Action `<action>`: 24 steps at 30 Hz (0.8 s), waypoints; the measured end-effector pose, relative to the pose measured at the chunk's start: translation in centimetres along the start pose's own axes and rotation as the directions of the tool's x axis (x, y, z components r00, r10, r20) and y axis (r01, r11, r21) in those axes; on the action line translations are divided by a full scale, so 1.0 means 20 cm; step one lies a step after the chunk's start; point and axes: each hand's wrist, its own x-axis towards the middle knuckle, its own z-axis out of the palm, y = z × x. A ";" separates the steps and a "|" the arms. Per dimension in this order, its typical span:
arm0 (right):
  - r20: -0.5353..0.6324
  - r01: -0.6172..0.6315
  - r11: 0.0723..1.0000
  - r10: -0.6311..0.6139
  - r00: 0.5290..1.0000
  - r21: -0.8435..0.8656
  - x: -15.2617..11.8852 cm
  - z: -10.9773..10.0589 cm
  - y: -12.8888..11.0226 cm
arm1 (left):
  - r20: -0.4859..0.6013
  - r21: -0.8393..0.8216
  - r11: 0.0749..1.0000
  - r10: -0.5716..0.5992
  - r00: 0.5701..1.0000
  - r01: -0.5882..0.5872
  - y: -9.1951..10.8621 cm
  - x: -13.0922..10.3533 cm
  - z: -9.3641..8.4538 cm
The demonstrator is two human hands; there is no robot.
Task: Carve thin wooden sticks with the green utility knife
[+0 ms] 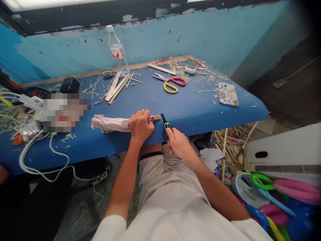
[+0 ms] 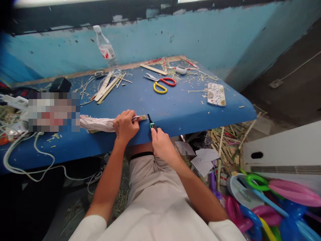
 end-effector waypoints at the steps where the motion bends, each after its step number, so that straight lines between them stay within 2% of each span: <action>1: 0.011 -0.003 0.999 0.002 1.000 0.054 0.00 0.00 0.00 | -0.004 0.002 1.000 0.002 1.000 -0.002 0.00 0.00 0.00; 4: 0.018 -0.003 0.991 0.001 1.000 0.131 0.00 -0.01 0.00 | -0.015 0.001 1.000 0.008 1.000 -0.008 0.00 0.00 0.00; 16: 0.088 0.003 0.969 -0.025 0.996 0.246 0.04 -0.01 0.03 | -0.025 0.001 1.000 0.015 1.000 -0.015 0.00 0.00 0.01; 24: 0.081 0.023 0.991 -0.034 0.996 0.135 0.06 -0.03 -0.04 | -0.006 -0.019 1.000 0.021 1.000 -0.021 0.00 -0.01 -0.01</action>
